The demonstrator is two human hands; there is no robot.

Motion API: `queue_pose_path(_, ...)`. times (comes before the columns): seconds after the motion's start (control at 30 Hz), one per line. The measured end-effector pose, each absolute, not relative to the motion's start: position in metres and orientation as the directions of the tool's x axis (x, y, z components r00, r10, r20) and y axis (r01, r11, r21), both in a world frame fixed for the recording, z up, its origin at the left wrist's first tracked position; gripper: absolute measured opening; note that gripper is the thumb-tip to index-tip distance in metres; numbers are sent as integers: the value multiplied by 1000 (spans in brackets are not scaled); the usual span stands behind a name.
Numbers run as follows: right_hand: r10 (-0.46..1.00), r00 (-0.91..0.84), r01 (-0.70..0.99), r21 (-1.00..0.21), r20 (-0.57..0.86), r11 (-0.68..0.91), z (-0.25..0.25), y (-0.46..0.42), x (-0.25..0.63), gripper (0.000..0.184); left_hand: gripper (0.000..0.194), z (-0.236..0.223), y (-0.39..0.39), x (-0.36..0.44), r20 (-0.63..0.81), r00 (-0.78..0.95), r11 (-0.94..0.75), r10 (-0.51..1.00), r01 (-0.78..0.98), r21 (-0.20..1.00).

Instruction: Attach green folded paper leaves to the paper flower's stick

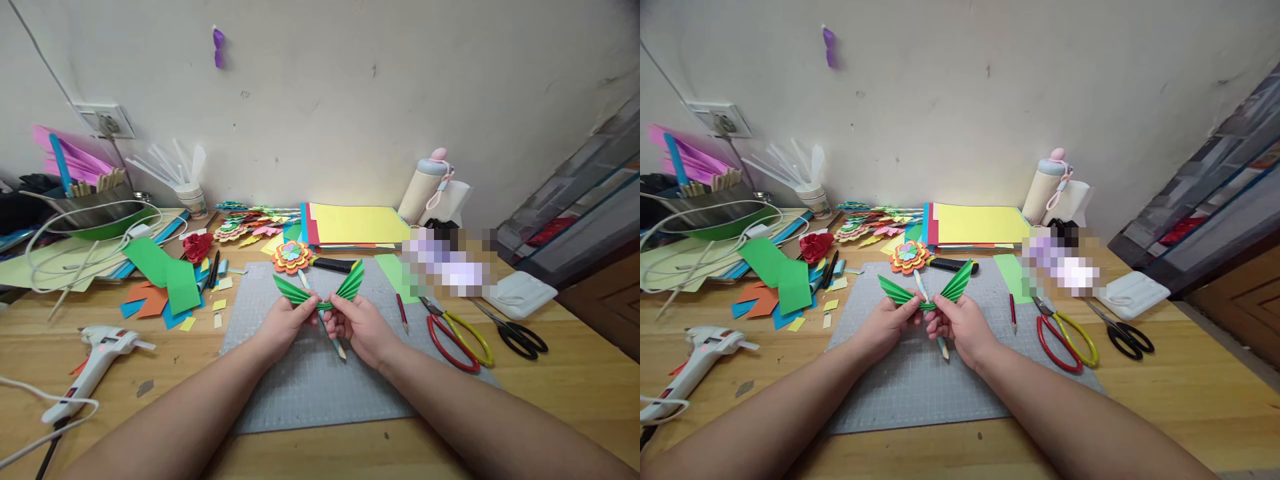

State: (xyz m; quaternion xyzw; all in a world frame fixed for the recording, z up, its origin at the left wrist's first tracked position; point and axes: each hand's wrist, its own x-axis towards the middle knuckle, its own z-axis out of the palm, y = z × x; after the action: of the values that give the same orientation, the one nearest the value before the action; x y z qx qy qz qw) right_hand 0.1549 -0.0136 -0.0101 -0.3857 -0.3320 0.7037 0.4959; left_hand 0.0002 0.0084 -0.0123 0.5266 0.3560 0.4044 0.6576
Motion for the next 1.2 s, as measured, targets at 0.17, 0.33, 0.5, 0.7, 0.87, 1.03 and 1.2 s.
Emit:
queue_pose_path(0.17,946,-243,-437,-846,-216,-306,-12,-13,157,27,33,-10,11,-3,-60,523,209,850,-230,950)
queue_pose_path(0.33,953,-232,-517,-805,-196,-292,-8,-10,158,25,29,-8,8,-1,-15,528,271,849,-411,870)
queue_pose_path(0.5,954,-287,-414,-888,-84,-203,-7,-12,155,29,21,-8,9,2,-51,483,299,874,-452,841)
queue_pose_path(0.7,946,-315,-377,-903,-83,-205,-12,-14,151,34,21,-12,14,1,-136,335,278,932,-421,863)
queue_pose_path(0.87,944,-313,-499,-827,-106,-259,-12,-12,153,30,21,-11,16,0,-165,302,287,939,-421,861)
queue_pose_path(1.03,937,-313,-596,-737,-155,-320,-9,-7,159,21,24,-8,13,1,-100,389,293,916,-476,829)
queue_pose_path(1.2,924,-358,-594,-731,-132,-335,-5,-9,160,20,13,-8,10,2,64,532,191,845,-411,891)
